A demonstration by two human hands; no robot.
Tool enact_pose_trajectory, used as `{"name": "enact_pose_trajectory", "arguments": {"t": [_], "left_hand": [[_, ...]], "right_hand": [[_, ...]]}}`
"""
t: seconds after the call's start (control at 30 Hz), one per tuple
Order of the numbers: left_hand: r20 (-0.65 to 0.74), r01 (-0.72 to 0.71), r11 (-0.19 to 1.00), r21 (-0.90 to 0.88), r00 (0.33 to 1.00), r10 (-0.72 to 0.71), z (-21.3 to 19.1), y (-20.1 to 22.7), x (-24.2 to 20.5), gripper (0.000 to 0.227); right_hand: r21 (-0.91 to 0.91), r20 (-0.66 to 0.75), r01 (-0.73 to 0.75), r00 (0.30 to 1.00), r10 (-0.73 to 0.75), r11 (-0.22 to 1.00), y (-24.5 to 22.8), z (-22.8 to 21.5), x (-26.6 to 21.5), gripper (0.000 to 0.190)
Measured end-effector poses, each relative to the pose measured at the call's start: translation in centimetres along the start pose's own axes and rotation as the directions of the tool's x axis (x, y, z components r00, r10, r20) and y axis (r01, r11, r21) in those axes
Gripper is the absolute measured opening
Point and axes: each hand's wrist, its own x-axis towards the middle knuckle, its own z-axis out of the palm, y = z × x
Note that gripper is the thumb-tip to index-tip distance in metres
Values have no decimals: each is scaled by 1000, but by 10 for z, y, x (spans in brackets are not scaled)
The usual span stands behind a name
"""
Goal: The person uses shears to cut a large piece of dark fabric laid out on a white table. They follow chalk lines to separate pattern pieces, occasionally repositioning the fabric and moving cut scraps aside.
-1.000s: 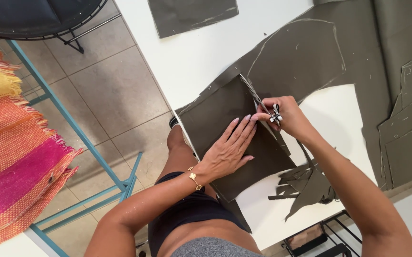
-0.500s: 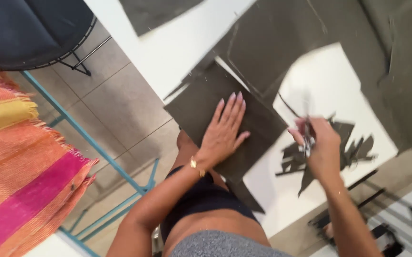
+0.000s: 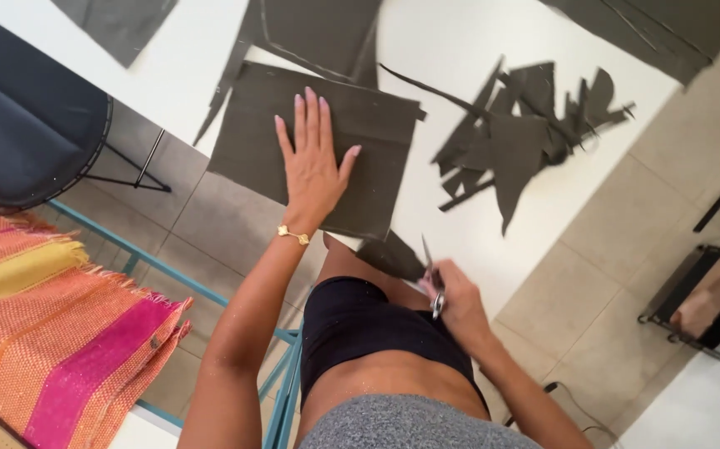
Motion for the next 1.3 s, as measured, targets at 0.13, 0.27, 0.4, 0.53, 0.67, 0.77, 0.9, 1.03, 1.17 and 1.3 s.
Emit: {"name": "enact_pose_trajectory", "arguments": {"t": [0.13,0.27,0.4,0.53,0.67,0.77,0.9,1.03,1.17,1.3], "left_hand": [[14,59,994,93,998,-61,-7,-1,4,95],[-1,-72,996,48,997,72,-1,-39,40,98],[48,-248,968,27,968,247,13,-63,73,104],[160,-408,902,-141,890,427,30,-86,87,75],[263,-79,694,-716,890,372,-55,-75,91,26],[392,174,655,-735,898,201,-89,-99,99,37],[605,454,610,-649,795,52,-73,-141,98,40],[526,450,538,-713,850,-14,-44,-167,94,41],[198,249,709,-660,968,-156,-95,-145,86,63],[-322,-294,929,-224,922,215,-30,-122,66,58]], "right_hand": [[-218,-88,76,991,-97,973,2,-12,16,54],[-145,-62,25,997,-34,989,8,-2,11,31],[9,-95,-25,995,26,1000,31,-5,11,26],[-319,-231,88,959,-167,944,3,-90,70,25],[-772,-281,85,843,-459,629,-59,-164,171,9],[-782,-297,139,775,-558,608,-114,-175,258,8],[-774,-331,129,752,-570,619,-112,-134,337,7],[-423,-535,-8,809,-242,906,-117,-95,315,29],[195,-436,-420,772,462,886,-118,-58,236,41],[592,-171,-471,720,673,654,-104,-22,174,42]]}}
